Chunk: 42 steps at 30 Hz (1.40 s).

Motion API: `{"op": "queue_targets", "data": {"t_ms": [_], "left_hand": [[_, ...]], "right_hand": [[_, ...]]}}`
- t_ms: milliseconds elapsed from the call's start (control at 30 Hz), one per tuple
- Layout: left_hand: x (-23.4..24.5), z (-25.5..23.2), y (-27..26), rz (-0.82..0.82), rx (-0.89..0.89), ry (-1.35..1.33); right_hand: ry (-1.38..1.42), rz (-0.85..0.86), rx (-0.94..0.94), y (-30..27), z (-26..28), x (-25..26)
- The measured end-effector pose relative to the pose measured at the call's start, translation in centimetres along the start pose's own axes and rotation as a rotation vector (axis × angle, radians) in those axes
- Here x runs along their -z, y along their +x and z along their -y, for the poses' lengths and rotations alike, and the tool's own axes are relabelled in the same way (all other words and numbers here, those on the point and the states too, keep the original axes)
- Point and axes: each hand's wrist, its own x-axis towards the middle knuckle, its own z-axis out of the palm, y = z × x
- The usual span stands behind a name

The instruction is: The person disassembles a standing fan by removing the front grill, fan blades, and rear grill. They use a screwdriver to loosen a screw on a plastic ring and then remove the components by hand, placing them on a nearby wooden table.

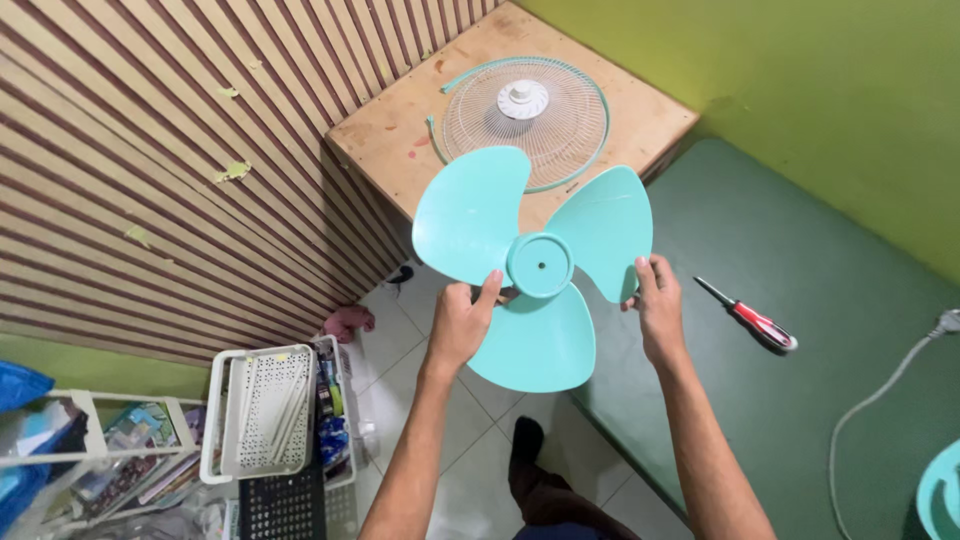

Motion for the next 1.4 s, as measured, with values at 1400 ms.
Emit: {"op": "queue_targets", "data": {"t_ms": [1400], "left_hand": [[1.8,18.9,57.4,0.589,-0.075,-0.332]], "right_hand": [[0.302,-0.761,0.137,36.2,-3.3,-13.7]]}}
